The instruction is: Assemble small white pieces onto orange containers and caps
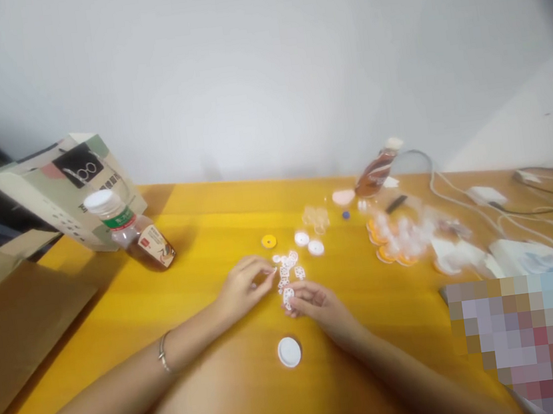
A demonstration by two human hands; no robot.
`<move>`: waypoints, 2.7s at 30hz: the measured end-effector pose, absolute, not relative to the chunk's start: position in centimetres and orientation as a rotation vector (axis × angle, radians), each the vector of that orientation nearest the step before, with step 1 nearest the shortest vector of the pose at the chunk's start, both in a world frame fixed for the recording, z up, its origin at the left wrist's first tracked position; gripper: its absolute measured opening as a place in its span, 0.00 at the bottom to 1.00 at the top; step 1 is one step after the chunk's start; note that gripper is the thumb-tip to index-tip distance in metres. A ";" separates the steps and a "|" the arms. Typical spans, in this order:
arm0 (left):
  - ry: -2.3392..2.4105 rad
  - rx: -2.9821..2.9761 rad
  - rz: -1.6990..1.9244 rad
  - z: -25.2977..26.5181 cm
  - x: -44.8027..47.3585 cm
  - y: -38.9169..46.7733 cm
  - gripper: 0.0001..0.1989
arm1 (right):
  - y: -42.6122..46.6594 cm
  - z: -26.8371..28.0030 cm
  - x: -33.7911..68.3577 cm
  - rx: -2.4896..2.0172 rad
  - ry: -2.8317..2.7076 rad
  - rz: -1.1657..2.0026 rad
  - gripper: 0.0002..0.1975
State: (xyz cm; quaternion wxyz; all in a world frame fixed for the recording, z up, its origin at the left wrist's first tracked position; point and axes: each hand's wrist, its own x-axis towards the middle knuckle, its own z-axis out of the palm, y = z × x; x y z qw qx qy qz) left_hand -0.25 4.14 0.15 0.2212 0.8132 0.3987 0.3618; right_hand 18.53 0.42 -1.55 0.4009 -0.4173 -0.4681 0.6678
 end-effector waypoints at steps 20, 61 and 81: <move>1.024 1.699 1.002 -0.8 0.7 1.6 0.10 | 0.3 -0.9 17.8 -1.142 -1.180 1.586 0.12; 0.987 1.908 1.043 -1.3 0.6 1.2 0.12 | 0.1 -0.8 18.1 -1.122 -1.194 1.615 0.11; 0.628 2.608 0.647 -0.4 0.0 0.1 0.14 | 0.3 -0.9 18.3 -1.103 -1.061 1.423 0.12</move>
